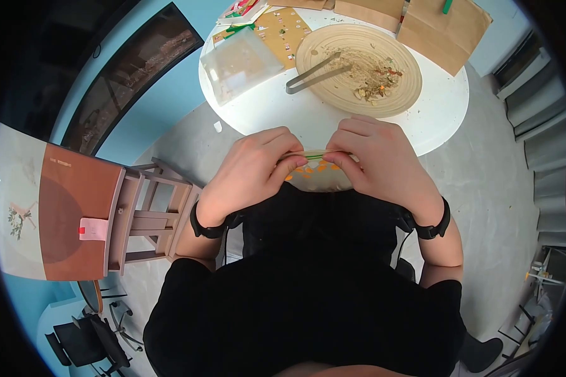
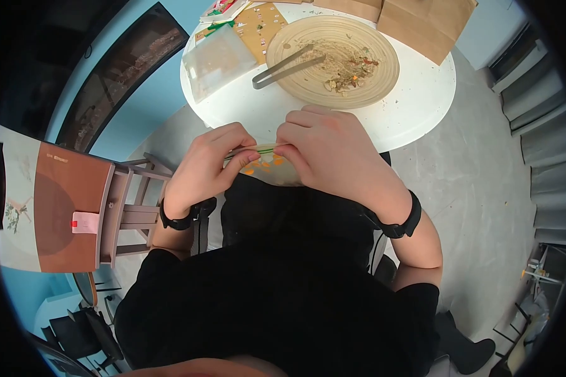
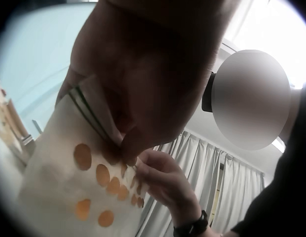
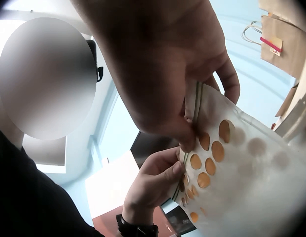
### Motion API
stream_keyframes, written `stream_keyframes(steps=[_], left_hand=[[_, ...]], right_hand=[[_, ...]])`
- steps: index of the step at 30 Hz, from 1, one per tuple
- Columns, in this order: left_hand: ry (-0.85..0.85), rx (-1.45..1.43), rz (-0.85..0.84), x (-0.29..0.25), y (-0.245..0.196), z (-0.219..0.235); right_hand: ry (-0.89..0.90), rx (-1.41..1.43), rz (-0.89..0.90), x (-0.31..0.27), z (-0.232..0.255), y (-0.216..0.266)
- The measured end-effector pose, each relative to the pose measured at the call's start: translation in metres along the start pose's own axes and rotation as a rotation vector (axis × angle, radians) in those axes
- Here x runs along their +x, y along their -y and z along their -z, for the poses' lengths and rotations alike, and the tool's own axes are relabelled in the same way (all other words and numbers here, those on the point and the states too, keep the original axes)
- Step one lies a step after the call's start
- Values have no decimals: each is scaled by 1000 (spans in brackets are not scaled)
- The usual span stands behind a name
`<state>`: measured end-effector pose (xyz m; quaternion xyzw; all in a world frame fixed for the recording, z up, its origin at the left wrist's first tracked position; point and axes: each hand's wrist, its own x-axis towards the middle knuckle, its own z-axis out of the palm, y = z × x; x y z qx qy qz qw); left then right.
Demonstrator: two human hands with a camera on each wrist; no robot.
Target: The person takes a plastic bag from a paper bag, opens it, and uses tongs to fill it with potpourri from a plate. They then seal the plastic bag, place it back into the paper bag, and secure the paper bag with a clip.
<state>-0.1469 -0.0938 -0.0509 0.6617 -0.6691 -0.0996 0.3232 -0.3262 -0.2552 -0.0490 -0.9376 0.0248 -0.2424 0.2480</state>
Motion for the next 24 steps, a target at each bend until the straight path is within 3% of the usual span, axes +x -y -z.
stream_keyframes(steps=[3, 5, 8, 14, 17, 20, 24], left_hand=[[-29, 67, -90, 1, 3, 0], [-64, 80, -110, 2, 1, -4], [-6, -8, -7, -1, -4, 11], [-25, 60, -107, -8, 12, 14], [-66, 41, -75, -10, 14, 14], [-59, -8, 92, -17, 18, 29], [-148, -18, 61, -27, 25, 21]], right_hand=[[15, -154, 38, 2, 0, 12], [17, -161, 72, 5, -2, 12], [41, -151, 66, 7, 2, 11], [81, -111, 35, 13, -9, 13], [90, -97, 99, 20, -15, 12], [83, -70, 106, 23, -13, 9], [155, -89, 63, 26, -17, 13]])
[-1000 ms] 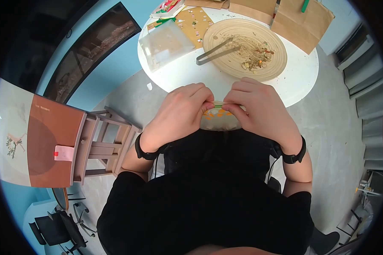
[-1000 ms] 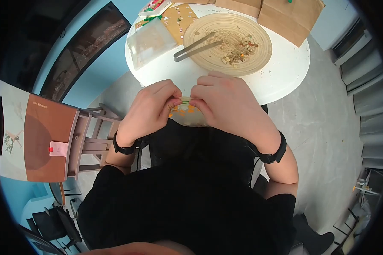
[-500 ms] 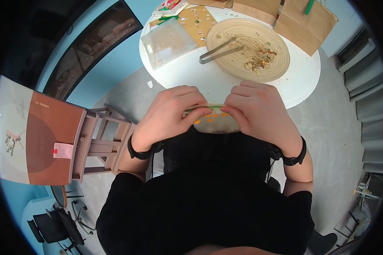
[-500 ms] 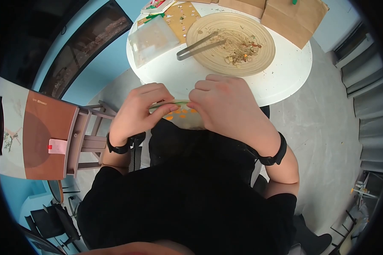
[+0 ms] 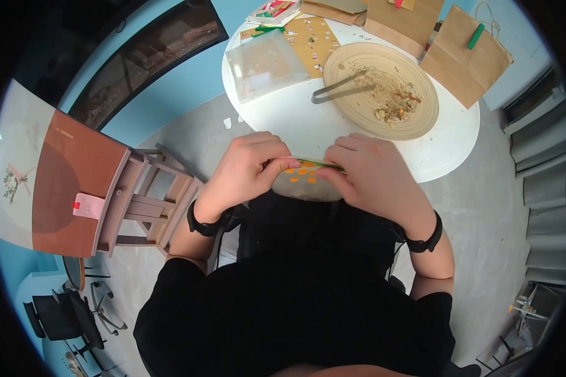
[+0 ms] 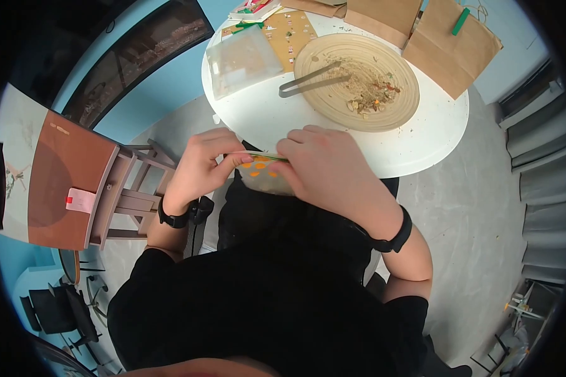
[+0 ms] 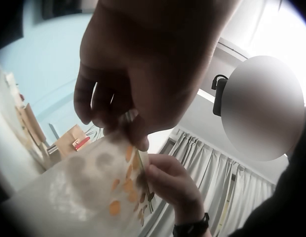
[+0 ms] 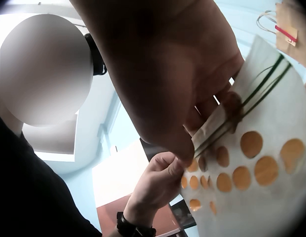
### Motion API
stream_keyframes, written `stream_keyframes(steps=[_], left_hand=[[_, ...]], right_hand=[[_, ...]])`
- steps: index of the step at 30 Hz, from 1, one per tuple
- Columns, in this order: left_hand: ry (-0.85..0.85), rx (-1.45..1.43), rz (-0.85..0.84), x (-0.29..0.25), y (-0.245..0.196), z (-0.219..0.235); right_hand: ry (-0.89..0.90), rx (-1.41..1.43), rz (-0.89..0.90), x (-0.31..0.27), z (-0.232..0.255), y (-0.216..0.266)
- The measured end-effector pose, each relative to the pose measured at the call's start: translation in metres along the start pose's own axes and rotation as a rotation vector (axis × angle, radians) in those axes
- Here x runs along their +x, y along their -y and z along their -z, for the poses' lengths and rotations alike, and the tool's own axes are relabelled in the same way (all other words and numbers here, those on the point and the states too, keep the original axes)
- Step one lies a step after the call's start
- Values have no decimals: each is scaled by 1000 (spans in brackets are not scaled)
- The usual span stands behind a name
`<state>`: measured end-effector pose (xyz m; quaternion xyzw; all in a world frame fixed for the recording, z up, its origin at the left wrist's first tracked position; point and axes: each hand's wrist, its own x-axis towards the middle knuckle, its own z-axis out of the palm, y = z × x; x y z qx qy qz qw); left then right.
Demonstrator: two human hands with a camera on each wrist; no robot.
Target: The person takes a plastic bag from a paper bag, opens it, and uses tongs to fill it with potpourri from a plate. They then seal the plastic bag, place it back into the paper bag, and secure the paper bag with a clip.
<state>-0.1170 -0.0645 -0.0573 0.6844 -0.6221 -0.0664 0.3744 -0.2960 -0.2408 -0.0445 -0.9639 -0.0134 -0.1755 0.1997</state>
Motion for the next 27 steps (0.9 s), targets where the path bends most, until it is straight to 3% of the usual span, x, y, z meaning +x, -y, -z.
stream_keyframes(steps=[3, 6, 12, 19, 20, 24, 27], left_hand=[[39, -82, 179, -1, -4, 5], [39, -201, 179, -5, 5, 12], [-28, -97, 142, -14, 7, 13], [-132, -96, 155, -32, 21, 21], [-120, -165, 270, -35, 19, 26], [-175, -90, 243, -41, 25, 32], [-281, -182, 343, -46, 32, 34]], right_hand=[[-31, 80, 36, 7, -15, -1], [-64, 133, 50, 10, -12, -2], [36, 135, 29, 2, -4, -6], [-10, 137, -48, -3, 0, -12], [-24, 147, -71, -5, 0, -13], [5, 175, -88, -8, 3, -15], [28, 345, -171, -6, 2, -22]])
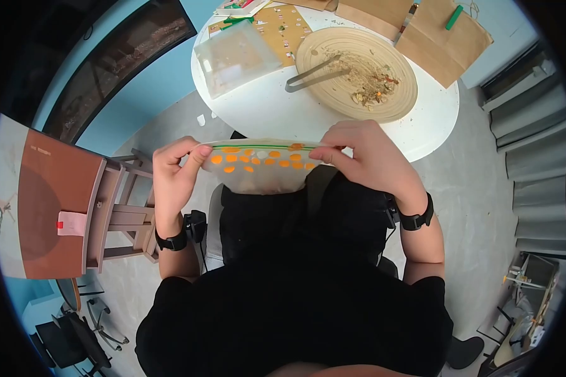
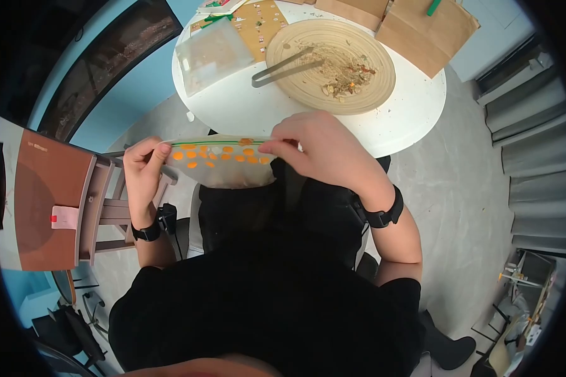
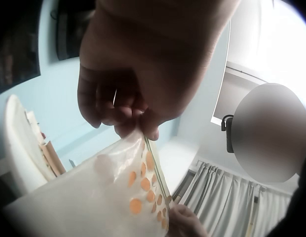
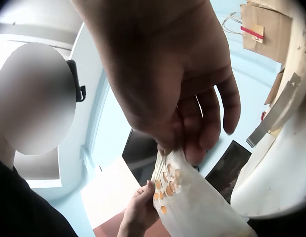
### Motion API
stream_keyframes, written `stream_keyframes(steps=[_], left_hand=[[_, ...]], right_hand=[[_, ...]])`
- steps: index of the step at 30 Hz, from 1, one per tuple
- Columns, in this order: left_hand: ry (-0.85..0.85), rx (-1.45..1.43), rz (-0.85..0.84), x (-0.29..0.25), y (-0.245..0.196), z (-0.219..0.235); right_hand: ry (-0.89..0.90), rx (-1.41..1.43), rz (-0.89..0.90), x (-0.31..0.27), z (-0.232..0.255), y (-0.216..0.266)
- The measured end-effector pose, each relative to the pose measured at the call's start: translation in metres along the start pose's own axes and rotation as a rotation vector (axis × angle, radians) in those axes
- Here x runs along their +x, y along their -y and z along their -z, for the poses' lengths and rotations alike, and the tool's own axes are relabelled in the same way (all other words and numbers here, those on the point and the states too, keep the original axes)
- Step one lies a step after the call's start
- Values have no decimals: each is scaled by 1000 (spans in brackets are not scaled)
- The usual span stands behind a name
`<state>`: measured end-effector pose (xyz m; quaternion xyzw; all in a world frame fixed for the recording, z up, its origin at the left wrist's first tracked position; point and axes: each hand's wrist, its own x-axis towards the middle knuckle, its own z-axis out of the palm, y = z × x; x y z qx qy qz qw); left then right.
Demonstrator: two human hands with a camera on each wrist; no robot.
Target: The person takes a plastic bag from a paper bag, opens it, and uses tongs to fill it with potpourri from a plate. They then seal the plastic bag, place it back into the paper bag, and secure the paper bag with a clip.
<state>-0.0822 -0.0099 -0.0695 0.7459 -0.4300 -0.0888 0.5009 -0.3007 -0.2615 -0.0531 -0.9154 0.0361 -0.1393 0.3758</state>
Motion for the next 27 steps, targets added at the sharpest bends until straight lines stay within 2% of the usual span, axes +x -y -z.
stream_keyframes(steps=[3, 7, 9, 12, 16, 20, 23, 25, 27], left_hand=[[-59, -29, 20, -1, 7, 0], [26, -153, -138, 11, -2, 14], [96, -143, -235, 27, -19, 19], [112, -92, -340, 52, -40, 9], [232, -51, -225, 87, -28, -17], [352, -180, -180, 137, -18, -31], [550, -307, -38, 220, -1, -40], [591, -305, 205, 278, 13, -59], [525, -231, 291, 331, 38, -90]], right_hand=[[19, -45, 58, 4, 4, 3], [-165, 105, 141, 7, 17, 23], [-228, 51, 95, 8, 34, 30], [-318, -9, 72, 13, 53, 25], [-327, -98, 12, 18, 66, -5], [-383, -44, -68, 1, 77, -33], [-462, 119, -109, -24, 84, -50], [-489, 163, -153, -36, 89, -55], [-493, 114, -205, -42, 95, -57]])
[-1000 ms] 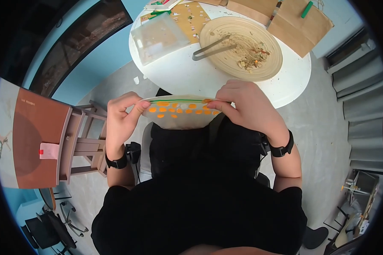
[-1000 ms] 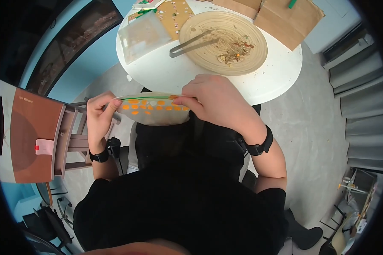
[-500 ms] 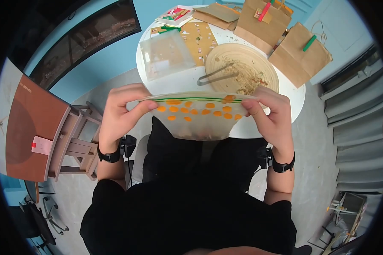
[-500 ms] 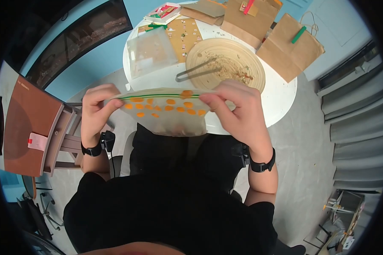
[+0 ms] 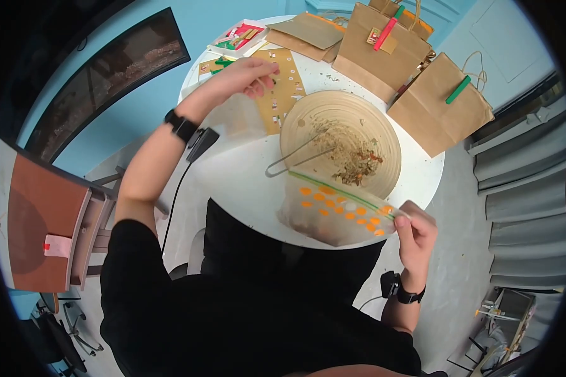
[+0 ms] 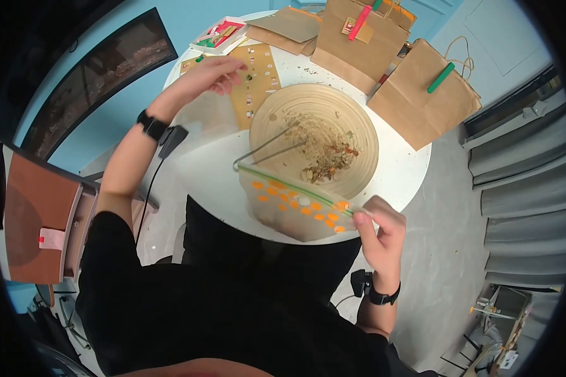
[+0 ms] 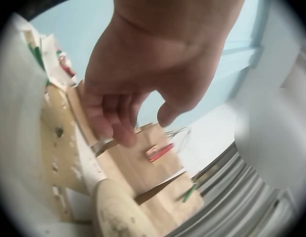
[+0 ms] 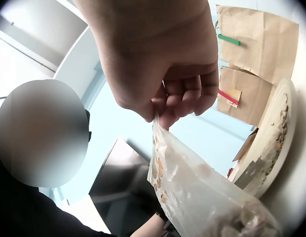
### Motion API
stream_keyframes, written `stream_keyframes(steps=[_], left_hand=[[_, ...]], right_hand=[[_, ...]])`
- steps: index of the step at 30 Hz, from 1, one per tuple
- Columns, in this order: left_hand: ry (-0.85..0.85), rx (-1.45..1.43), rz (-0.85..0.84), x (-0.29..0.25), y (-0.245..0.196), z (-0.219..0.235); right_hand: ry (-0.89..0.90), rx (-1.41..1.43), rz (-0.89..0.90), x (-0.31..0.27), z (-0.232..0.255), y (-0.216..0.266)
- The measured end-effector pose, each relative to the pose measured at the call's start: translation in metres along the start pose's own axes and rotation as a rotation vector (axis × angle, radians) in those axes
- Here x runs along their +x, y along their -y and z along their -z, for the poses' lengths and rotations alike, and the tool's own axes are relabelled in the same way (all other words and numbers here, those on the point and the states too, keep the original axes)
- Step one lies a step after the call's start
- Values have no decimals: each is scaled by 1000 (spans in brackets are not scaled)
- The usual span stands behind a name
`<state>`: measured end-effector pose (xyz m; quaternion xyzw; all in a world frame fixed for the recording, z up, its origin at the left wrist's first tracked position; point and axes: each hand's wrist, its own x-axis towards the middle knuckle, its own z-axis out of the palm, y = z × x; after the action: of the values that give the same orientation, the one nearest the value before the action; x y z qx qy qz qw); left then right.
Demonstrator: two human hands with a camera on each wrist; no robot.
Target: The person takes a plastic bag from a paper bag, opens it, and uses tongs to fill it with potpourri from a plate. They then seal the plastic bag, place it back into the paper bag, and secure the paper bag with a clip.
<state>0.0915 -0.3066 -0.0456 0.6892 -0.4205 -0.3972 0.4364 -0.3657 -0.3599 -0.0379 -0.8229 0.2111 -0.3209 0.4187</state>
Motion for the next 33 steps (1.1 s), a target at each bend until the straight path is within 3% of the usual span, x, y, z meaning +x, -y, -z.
stream_keyframes(steps=[4, 9, 12, 18, 21, 25, 30, 33], left_hand=[[-78, 18, 39, 113, 15, -8], [-121, -116, 26, 199, 16, -22], [-44, -303, 60, 235, 18, -22], [-202, -368, 30, 262, 37, -24], [-329, -432, -72, 232, 20, -19], [-314, -365, -253, 154, -14, 9], [-383, -291, -439, 11, -33, 44], [-517, -457, -537, -78, -21, 56]], right_hand=[[-13, -1, -19, 1, 16, -7], [-74, 0, -36, 5, 31, -11], [-75, -1, -58, 8, 37, -12], [-82, 17, -107, 7, 34, -17], [-84, 25, -97, 7, 33, -19], [-115, 29, -79, 6, 26, -15], [-191, 164, -130, -1, 5, -11], [-230, 274, -182, -6, -9, -11]])
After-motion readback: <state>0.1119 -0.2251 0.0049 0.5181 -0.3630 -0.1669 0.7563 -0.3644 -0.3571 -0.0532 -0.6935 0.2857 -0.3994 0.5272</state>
